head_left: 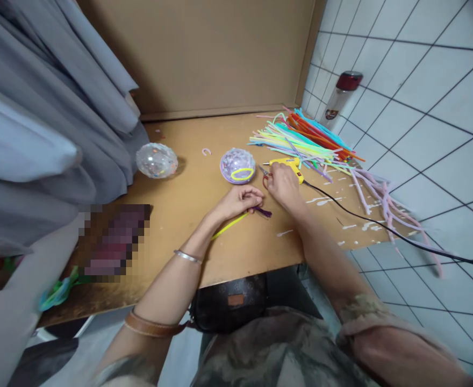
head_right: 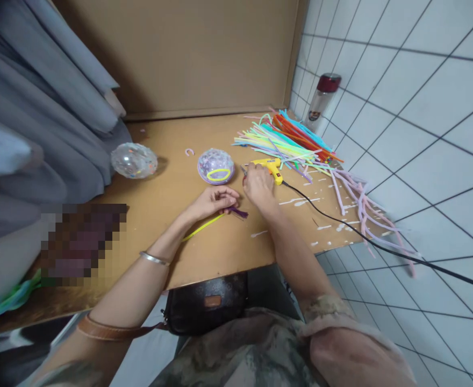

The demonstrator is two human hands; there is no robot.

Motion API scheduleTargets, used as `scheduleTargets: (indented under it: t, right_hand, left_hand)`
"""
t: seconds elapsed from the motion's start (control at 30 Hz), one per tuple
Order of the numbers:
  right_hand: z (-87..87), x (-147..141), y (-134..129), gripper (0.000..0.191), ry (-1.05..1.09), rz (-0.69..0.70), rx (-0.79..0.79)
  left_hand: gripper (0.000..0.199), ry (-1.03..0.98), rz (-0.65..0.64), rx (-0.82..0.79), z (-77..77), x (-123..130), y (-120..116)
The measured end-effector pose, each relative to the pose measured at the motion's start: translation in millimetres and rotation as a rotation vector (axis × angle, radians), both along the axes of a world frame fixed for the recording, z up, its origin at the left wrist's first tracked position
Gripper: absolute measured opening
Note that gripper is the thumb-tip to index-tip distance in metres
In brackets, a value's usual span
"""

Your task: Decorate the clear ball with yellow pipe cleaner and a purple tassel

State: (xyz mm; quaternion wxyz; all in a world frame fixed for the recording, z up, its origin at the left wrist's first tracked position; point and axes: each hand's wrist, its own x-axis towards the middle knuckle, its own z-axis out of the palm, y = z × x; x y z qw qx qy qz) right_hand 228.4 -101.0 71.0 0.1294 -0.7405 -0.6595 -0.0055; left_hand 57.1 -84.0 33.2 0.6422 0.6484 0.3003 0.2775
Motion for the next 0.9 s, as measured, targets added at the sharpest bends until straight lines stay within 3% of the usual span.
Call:
scheduleTargets:
  t: [0.17, 0.37, 0.5, 0.9]
  right_hand:
    - [-3.5, 2.2, 3.2, 0.034, -0.099, -0.066, -0.092]
    - [-4.1, 5.1, 4.3, 0.034, -0.113, -0.026, -0.122]
    - [-3.6, 6.1, 2.8, 0.031, -0.094, -0.037, -0.138]
    - [-4.9, 2.1, 0.8, 0.031, -0.077, -0.057, -0.133]
  left_hand:
    - [0.035, 0.06, 0.018, 0.091, -2.4, -4.4, 2.6]
    - [0.019, 0.192, -0.126, 0.242, 1.3, -16.6, 10.1]
    - [0.008, 0.265, -0.14, 0.358, 3.0, -16.9, 12.7]
    - [0.023, 0.172, -0.121, 0.173, 11.1, -18.2, 5.8]
